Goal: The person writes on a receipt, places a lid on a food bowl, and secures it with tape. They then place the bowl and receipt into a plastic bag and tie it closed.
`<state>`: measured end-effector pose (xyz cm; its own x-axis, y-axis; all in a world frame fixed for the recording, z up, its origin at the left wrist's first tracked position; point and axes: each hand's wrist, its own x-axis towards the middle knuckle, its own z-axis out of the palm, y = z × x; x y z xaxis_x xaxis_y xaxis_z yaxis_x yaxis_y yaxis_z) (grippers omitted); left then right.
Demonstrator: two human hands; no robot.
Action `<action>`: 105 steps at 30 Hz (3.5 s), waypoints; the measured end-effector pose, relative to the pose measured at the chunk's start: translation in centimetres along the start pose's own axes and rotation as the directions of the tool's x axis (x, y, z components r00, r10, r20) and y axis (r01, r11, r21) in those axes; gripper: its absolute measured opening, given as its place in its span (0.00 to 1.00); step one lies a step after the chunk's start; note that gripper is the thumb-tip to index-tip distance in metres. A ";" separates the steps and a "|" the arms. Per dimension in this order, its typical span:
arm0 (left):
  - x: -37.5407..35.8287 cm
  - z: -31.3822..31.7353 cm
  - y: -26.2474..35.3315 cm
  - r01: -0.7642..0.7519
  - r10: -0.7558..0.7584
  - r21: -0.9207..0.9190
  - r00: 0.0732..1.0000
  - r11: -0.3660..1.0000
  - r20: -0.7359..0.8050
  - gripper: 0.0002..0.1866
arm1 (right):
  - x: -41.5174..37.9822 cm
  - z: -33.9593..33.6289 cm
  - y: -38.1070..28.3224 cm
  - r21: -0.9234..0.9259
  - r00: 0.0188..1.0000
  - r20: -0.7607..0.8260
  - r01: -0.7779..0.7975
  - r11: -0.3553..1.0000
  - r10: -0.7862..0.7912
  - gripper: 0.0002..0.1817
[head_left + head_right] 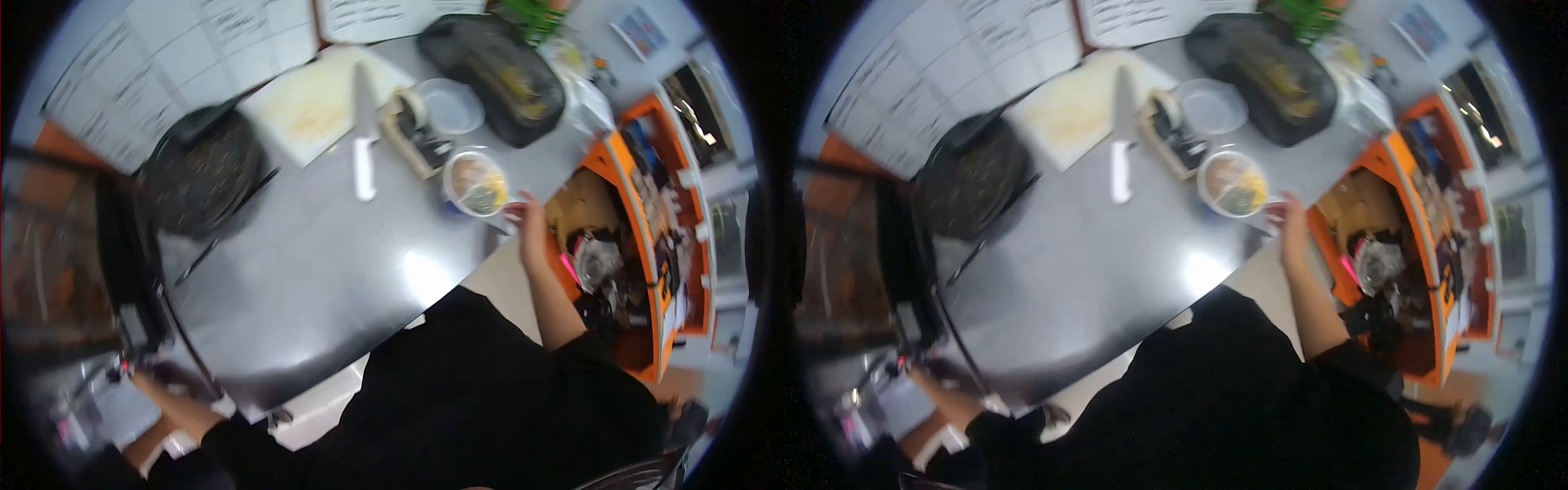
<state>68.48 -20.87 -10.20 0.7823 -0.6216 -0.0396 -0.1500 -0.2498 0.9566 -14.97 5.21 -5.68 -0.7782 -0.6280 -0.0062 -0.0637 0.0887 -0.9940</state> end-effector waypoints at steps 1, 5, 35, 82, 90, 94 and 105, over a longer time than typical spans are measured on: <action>1.0 -0.2 -2.3 -0.004 0.012 0.037 0.974 0.999 -0.227 0.20 | 0.2 -0.4 0.2 0.018 0.999 -0.042 0.013 1.000 -0.012 0.26; -8.6 -0.1 3.6 -0.313 0.267 0.066 0.659 0.947 -0.703 0.16 | 1.1 -4.3 2.2 -0.377 0.986 0.020 0.159 0.912 -0.164 0.21; -61.3 19.3 18.1 0.096 0.054 -0.010 -0.474 0.995 0.879 0.16 | -4.3 -2.7 -6.7 -0.209 0.381 0.591 0.924 0.322 -0.711 0.14; -69.6 24.4 7.1 -0.410 0.373 0.081 0.883 0.909 0.285 0.69 | 16.5 -4.4 2.2 0.271 -0.030 0.913 0.789 0.551 -0.406 0.16; -81.2 26.3 5.5 -0.819 0.689 0.279 0.573 0.502 0.444 0.32 | 19.2 -1.7 1.5 0.361 -0.168 0.929 0.613 0.703 -0.330 0.13; -82.0 29.9 8.7 -0.641 0.467 0.517 0.768 0.568 0.439 0.35 | 19.6 0.2 0.8 0.244 -0.052 0.969 0.392 0.887 -0.243 0.11; -79.7 32.1 9.4 -0.536 0.349 0.593 0.843 0.601 0.409 0.43 | 17.9 2.6 -0.1 0.293 -0.038 0.956 0.033 0.956 -0.292 0.07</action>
<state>-14.67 2.45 -7.30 0.3603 -0.9149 0.1823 -0.8679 -0.2571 0.4251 -27.22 -8.03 -6.02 0.6450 -0.7412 0.1860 0.0963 -0.1626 -0.9820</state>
